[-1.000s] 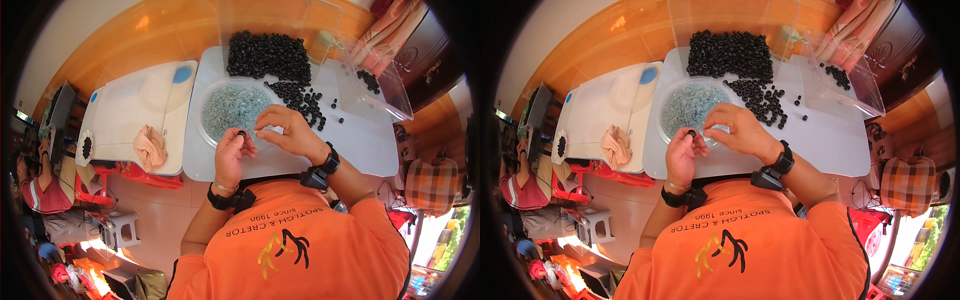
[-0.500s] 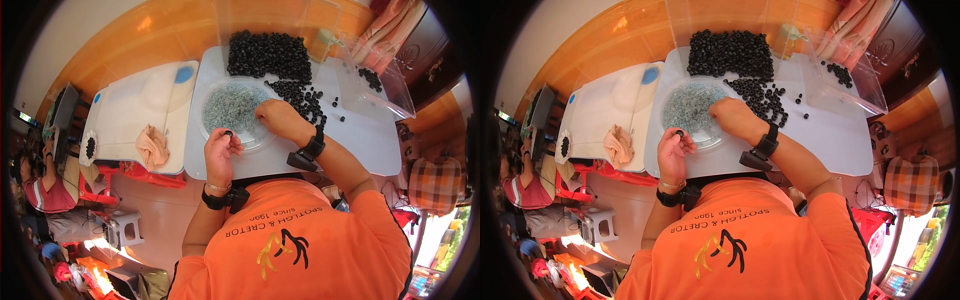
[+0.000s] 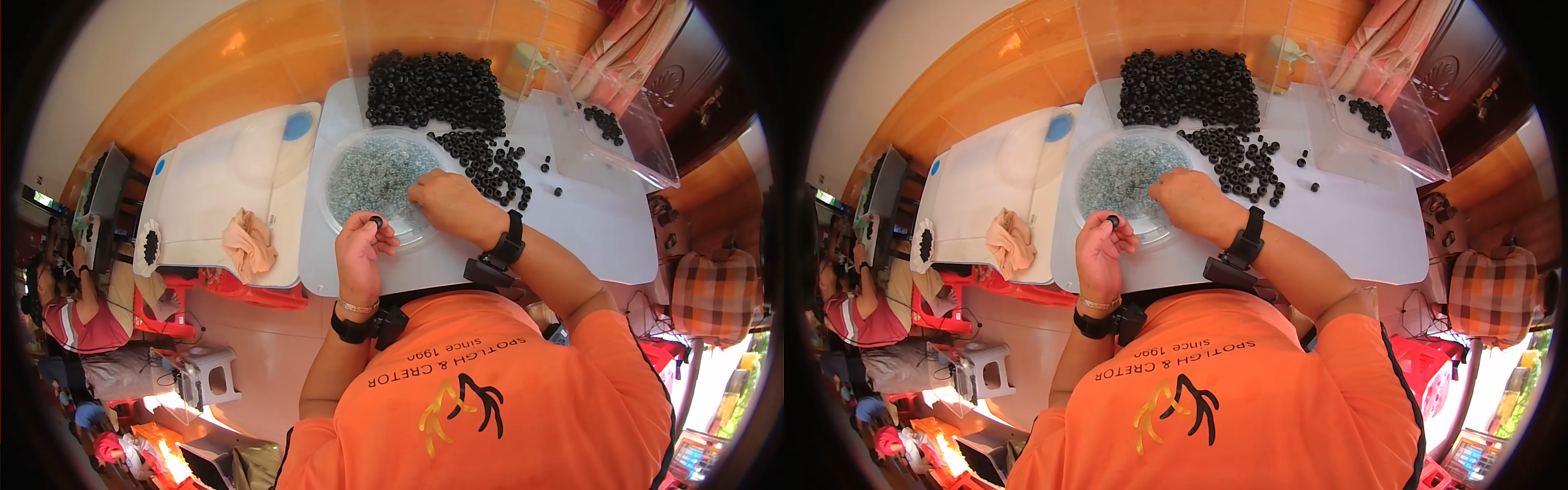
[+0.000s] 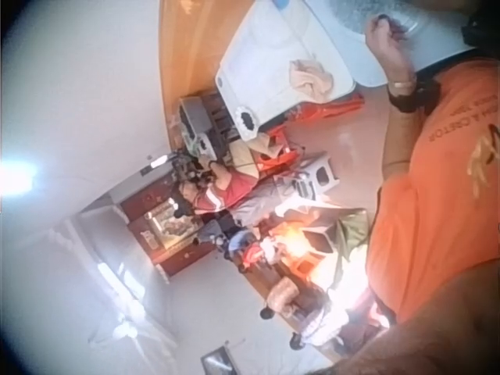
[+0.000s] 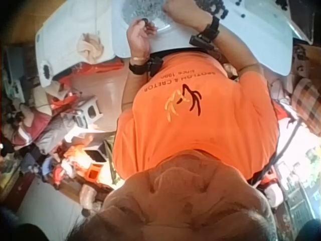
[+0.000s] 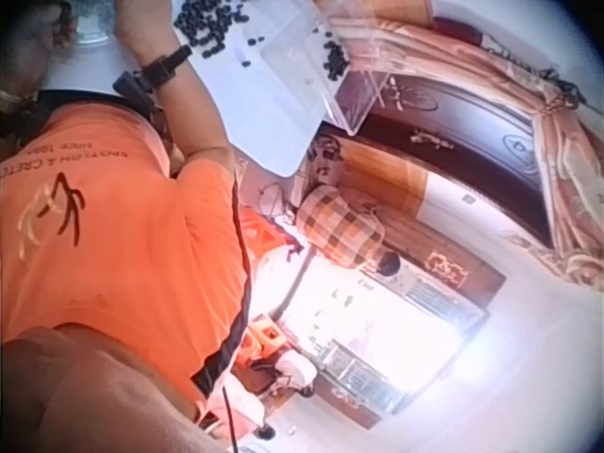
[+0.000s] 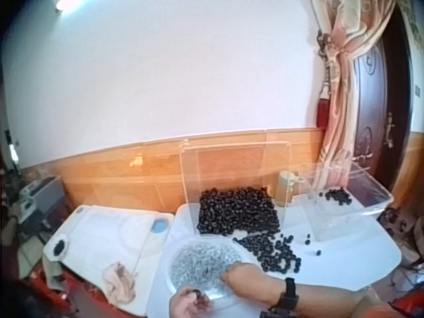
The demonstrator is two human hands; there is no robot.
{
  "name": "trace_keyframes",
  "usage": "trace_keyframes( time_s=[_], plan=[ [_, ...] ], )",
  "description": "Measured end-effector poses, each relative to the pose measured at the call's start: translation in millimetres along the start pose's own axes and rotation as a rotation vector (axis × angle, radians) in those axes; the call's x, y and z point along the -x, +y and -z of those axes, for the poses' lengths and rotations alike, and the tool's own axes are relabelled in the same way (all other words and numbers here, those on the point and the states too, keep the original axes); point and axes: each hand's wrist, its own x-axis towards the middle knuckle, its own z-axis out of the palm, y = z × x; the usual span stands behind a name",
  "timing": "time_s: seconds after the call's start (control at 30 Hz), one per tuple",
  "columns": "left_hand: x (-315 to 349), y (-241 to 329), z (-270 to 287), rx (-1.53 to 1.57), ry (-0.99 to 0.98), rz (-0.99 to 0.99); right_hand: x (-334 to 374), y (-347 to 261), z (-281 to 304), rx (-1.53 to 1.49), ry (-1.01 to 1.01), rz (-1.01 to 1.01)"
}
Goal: The recorder is assembling small black shoe components (possibly eyelets or similar) by inserting blue plastic pieces into them.
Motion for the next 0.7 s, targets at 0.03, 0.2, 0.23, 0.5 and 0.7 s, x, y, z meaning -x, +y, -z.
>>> trace_keyframes(
  time_s=[0.03, 0.2, 0.23, 0.5, 0.7],
  plan=[
    [0.2, 0.3, 0.1, -0.003, 0.005, -0.001, 0.2, 0.6, -0.6, 0.007, 0.017, 0.011],
    [1.1, -0.4, -1.1, -0.009, -0.005, 0.000, 0.9, 2.7, -1.4, -0.020, 0.060, 0.042],
    [1.2, -0.5, -1.4, -0.012, -0.016, 0.000, 0.4, 3.3, -1.4, -0.041, 0.060, 0.019],
    [2.4, 2.1, -3.2, -0.027, -0.004, 0.009, 0.5, 13.1, 6.0, -0.217, 0.088, -0.065],
    [0.8, -0.6, -4.5, -0.029, -0.016, 0.021, 0.5, 2.8, -3.3, -0.121, 0.079, 0.027]
  ],
)
